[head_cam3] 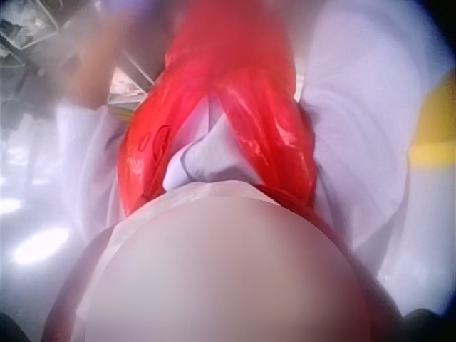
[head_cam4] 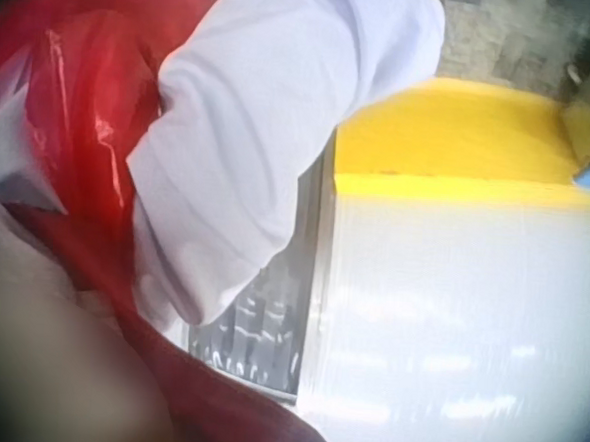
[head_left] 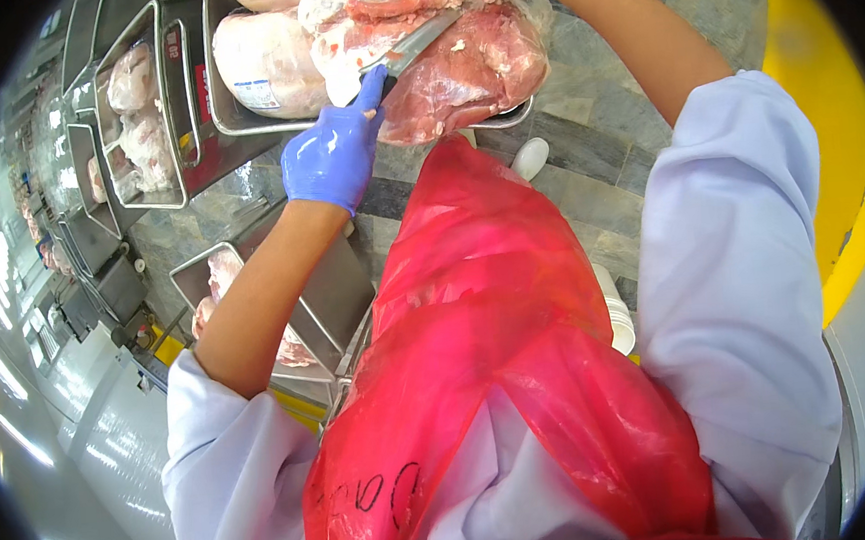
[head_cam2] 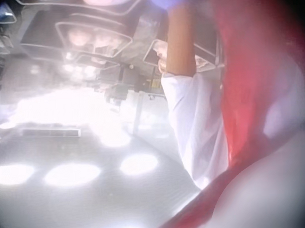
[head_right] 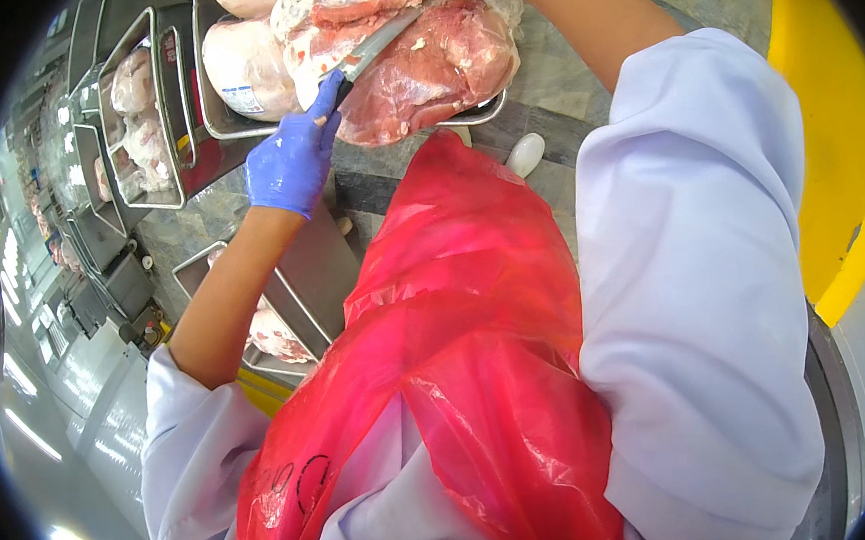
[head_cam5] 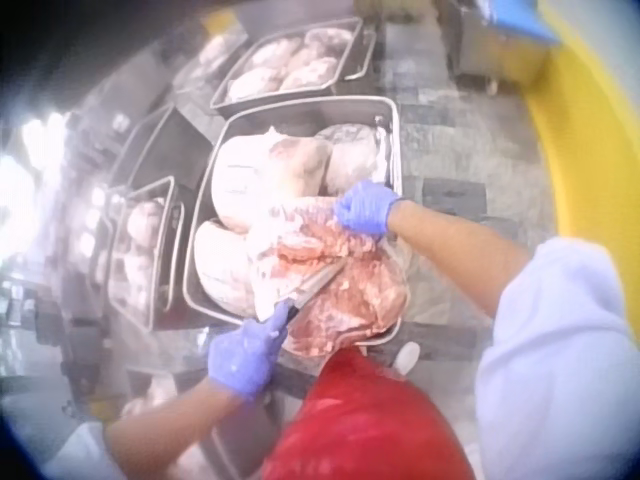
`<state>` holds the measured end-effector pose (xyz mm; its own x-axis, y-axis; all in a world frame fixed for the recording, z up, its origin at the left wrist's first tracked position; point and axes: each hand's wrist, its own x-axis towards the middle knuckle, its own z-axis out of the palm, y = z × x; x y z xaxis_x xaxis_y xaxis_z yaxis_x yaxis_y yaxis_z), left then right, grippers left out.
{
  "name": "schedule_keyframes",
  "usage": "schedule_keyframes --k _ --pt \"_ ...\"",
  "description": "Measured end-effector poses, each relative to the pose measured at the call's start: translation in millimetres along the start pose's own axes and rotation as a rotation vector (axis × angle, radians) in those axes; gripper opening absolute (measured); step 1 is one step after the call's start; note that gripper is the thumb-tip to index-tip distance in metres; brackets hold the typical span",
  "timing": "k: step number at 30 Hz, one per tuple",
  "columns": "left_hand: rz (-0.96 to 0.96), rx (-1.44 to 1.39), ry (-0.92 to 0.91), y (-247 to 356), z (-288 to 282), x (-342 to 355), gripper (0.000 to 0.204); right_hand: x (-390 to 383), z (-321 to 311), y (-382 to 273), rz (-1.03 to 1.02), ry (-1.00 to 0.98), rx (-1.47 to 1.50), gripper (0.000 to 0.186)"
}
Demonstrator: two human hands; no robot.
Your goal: The person is cutting a large piece of raw meat on a metal tray using a knife. They are wearing blue gloves and a red apron. The meat is being separated into smaller pieces.
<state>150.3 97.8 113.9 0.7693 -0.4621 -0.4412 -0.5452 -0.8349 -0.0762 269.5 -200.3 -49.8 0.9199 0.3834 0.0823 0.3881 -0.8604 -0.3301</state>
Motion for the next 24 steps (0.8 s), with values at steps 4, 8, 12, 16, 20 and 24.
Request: schedule_keyframes --k 4,8,12,16,20,24 --pt "0.081 -0.041 0.134 -10.5 30.6 3.9 0.053 -3.2 0.1 8.0 -0.007 -0.033 -0.053 0.035" --pt "0.107 0.014 0.135 -11.7 25.0 8.5 0.056 -17.1 -14.3 0.9 0.166 -0.024 0.163 0.039" --pt "0.056 0.061 0.136 -19.6 43.0 3.2 0.059 -21.4 -39.2 -29.0 0.219 -0.076 0.329 0.044" --pt "0.044 -0.009 0.108 -10.6 46.0 -1.0 0.054 -29.2 -17.1 -15.4 0.034 0.016 0.195 0.042" --pt "0.000 -0.044 0.016 -5.7 14.3 -11.6 0.048 -30.7 -54.2 -45.2 0.178 -0.137 0.184 0.041" --pt "0.087 -0.050 -0.090 -5.5 -55.0 -4.2 0.043 -61.2 -21.0 -24.4 0.149 0.130 0.169 0.044"
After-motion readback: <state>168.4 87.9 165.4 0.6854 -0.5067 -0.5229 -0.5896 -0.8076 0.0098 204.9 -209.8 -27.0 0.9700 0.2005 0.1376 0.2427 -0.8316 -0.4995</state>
